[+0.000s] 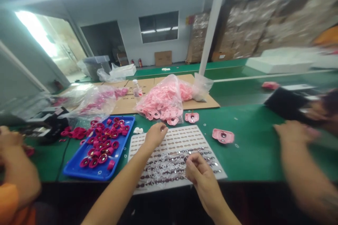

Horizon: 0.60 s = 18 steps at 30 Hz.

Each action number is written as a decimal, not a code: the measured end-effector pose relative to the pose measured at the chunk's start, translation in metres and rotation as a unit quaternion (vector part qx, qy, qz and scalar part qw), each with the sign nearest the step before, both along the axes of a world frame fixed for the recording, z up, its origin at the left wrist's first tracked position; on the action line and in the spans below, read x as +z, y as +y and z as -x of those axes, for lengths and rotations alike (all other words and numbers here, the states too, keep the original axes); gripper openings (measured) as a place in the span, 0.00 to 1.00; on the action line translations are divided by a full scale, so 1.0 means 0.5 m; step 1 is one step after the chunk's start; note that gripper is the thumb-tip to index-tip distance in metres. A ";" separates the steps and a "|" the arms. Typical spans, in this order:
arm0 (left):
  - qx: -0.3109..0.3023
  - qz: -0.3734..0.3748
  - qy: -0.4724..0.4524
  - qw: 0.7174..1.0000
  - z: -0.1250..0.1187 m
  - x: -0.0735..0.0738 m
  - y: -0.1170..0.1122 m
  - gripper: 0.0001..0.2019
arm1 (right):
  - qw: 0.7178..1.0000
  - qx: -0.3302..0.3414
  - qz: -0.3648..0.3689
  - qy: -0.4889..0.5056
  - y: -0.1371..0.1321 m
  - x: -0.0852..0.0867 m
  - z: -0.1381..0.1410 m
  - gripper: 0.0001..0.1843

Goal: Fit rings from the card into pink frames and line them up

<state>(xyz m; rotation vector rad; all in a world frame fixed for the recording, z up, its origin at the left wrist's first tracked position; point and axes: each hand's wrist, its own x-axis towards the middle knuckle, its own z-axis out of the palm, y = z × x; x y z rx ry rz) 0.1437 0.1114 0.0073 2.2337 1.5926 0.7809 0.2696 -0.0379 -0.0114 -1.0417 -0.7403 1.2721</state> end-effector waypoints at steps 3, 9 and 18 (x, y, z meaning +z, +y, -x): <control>0.023 -0.026 0.006 0.999 -0.031 0.001 0.060 0.14 | 0.999 -0.036 0.025 -0.025 -0.025 -0.015 -0.022 0.15; 0.058 -0.066 0.008 0.996 0.006 0.020 0.115 0.13 | 0.986 -0.117 0.106 -0.045 -0.067 -0.065 -0.068 0.14; 0.068 -0.033 -0.100 0.992 0.085 0.065 0.111 0.04 | 0.979 -0.152 0.091 -0.096 -0.078 -0.014 -0.070 0.13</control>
